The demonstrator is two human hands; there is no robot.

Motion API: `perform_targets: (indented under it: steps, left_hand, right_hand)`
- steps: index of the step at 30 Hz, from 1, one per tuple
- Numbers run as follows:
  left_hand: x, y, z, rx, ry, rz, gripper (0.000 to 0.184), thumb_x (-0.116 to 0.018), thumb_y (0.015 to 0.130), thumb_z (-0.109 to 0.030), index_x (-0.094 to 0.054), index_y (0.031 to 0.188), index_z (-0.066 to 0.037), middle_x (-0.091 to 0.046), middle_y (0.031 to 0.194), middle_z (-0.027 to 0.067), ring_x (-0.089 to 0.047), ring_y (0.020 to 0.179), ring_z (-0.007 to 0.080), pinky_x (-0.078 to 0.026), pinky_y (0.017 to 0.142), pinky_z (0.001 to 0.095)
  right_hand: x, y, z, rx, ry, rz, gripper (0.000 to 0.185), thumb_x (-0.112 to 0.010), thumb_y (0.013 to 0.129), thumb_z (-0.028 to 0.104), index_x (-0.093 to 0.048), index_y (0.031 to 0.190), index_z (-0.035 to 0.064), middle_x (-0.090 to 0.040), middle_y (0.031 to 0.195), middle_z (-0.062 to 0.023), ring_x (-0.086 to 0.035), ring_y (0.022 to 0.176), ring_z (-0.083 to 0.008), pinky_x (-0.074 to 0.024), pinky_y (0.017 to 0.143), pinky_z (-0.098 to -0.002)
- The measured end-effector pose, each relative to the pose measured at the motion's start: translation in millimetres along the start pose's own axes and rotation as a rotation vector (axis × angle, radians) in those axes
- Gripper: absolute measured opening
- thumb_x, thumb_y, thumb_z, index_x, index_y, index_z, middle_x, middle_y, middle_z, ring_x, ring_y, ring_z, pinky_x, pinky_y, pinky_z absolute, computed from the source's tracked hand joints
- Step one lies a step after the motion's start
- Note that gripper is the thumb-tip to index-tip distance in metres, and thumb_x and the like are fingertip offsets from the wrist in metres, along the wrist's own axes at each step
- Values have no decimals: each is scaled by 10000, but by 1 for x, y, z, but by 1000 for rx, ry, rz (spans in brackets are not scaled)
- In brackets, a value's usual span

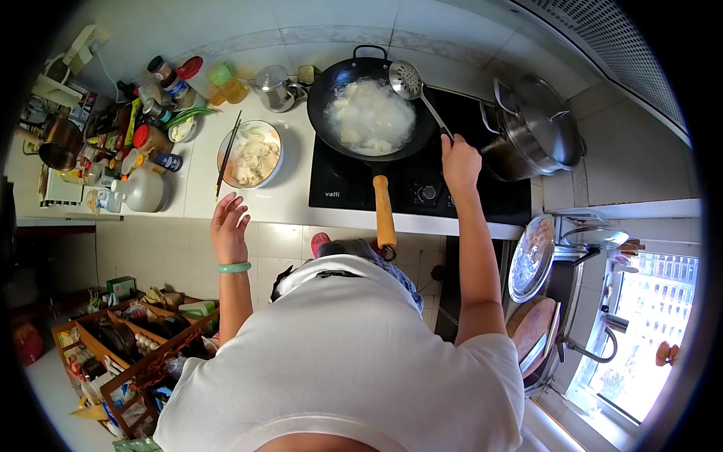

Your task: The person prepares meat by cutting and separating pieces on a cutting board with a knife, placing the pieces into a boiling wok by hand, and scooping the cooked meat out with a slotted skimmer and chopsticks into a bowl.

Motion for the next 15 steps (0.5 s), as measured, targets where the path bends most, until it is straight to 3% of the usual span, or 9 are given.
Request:
perform_targets:
  steps: [11, 15]
  left_hand:
    - [-11, 1, 5, 32, 13, 3, 268, -542, 817, 6, -579, 1075, -53, -586, 1011, 40, -550, 848, 125, -442, 711, 232]
    - [-5, 1, 4, 29, 16, -21, 269, -540, 817, 6, -577, 1078, -52, -586, 1010, 41, -551, 845, 125, -443, 710, 233]
  right_hand:
    - [-49, 23, 52, 147, -74, 51, 305, -522, 894, 327, -547, 804, 37, -628, 672, -166, -633, 626, -364, -520, 555, -428]
    - [-51, 20, 53, 144, -45, 99, 315, -537, 884, 334, -571, 811, 29, -628, 680, -184, -630, 637, -375, -519, 574, -441]
Point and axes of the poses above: each hand's wrist, its own y-axis towards the middle knuckle, its own x-axis out of the back of the hand, z = x × y, the point moved 6 cm from there along y, towards the middle knuckle
